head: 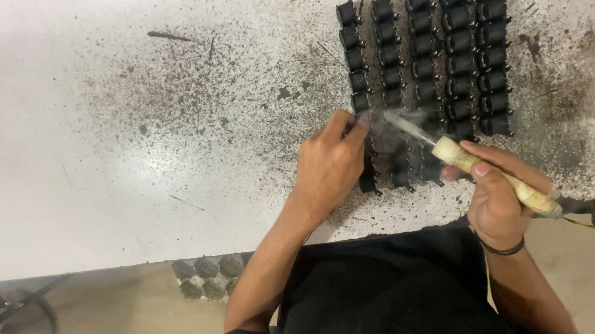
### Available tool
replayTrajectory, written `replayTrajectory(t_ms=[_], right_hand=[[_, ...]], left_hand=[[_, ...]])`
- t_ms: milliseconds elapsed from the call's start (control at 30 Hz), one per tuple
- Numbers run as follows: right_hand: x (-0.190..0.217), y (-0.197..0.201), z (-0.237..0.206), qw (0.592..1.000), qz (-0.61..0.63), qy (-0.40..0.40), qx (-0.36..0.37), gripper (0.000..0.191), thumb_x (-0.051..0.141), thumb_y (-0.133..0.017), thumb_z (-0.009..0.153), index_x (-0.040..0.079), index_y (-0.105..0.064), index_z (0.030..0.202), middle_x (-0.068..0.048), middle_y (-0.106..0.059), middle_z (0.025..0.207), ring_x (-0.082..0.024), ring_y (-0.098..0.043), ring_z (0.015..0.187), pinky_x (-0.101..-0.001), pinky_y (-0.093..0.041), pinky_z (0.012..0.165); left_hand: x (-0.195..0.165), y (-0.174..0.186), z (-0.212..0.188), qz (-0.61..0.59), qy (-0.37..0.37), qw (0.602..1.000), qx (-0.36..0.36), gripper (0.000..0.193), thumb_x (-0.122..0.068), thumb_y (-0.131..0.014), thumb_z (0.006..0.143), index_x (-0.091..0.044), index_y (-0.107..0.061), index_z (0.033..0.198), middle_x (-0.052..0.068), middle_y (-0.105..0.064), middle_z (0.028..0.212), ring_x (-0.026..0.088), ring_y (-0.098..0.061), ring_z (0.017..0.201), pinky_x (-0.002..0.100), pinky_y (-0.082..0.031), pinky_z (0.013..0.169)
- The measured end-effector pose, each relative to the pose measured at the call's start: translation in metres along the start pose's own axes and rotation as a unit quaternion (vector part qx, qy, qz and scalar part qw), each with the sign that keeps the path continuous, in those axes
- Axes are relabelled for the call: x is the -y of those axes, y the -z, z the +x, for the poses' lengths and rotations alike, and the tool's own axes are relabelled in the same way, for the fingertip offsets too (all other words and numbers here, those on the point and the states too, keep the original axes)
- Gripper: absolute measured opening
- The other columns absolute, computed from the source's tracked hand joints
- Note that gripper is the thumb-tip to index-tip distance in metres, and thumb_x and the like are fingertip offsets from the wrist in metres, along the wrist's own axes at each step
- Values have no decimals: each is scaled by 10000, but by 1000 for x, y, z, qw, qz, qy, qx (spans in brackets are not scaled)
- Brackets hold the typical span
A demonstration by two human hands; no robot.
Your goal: The person solders small black components arranged in rows on a workbench, holding each component steady with one hand while applying a heated soldering iron with the other, working through the grid piece by piece and occasionally setting the iron down on the bench between components.
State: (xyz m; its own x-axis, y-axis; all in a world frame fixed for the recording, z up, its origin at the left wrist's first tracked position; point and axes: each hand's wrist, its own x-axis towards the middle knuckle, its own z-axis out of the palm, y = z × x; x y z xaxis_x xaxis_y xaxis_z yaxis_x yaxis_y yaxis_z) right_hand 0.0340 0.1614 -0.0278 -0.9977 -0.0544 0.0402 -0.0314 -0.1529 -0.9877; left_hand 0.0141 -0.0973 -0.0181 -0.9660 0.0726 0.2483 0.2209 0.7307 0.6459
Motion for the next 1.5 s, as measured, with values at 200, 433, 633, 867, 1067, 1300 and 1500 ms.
replayTrajectory(t_ms=[200,433,633,867,1067,1300,1500], right_hand=[[3,-1,0,1000,-8,2,3,218,-26,-566,1026,-158,-678,1159,-276,-717,1101,-338,-749,892,-387,-661,777],[0,-1,0,1000,10,-4,11,243,-23,-571,1012,-137,-680,1196,-265,-717,1117,-326,-754,910,-388,-667,777],[-1,5,4,999,15,-19,31,226,-1,-586,1025,-128,-697,1174,-261,-731,1079,-313,-756,873,-376,-658,776],[1,8,4,999,0,24,27,207,-6,-591,1047,-126,-692,1182,-265,-718,1104,-333,-742,887,-373,-646,760],[11,19,12,998,15,58,-3,216,23,-579,1070,-133,-680,1180,-253,-716,1147,-344,-749,935,-385,-655,760],[-2,-2,19,1000,10,18,-6,222,12,-581,1040,-161,-671,1147,-258,-715,1102,-328,-749,858,-382,-651,745],[0,-7,21,1000,-6,3,9,209,3,-589,1053,-154,-672,1164,-257,-709,1107,-321,-744,910,-365,-646,775]], left_hand=[[1,0,0,3,-3,1000,-13,200,13,-674,899,-6,-743,1086,75,-651,1000,225,-681,599,344,-550,496],[5,-3,2,2,4,1000,-8,163,10,-688,895,-5,-747,1046,88,-661,968,218,-677,559,350,-531,446],[11,-11,2,26,-34,999,-6,230,40,-653,861,25,-730,1077,131,-663,1013,264,-731,727,348,-583,553],[6,-7,7,24,-37,999,-15,197,53,-642,879,29,-720,1058,143,-686,962,230,-725,717,307,-569,513],[-45,82,7,-20,-41,999,-29,205,51,-689,924,22,-724,1124,71,-675,803,185,-656,590,343,-523,471],[-34,54,38,53,-35,995,-74,329,78,-662,858,-26,-701,1168,92,-630,940,262,-663,778,363,-535,512],[7,-3,18,53,12,997,-51,333,25,-670,856,-75,-751,1164,75,-621,958,229,-685,682,372,-537,508]])
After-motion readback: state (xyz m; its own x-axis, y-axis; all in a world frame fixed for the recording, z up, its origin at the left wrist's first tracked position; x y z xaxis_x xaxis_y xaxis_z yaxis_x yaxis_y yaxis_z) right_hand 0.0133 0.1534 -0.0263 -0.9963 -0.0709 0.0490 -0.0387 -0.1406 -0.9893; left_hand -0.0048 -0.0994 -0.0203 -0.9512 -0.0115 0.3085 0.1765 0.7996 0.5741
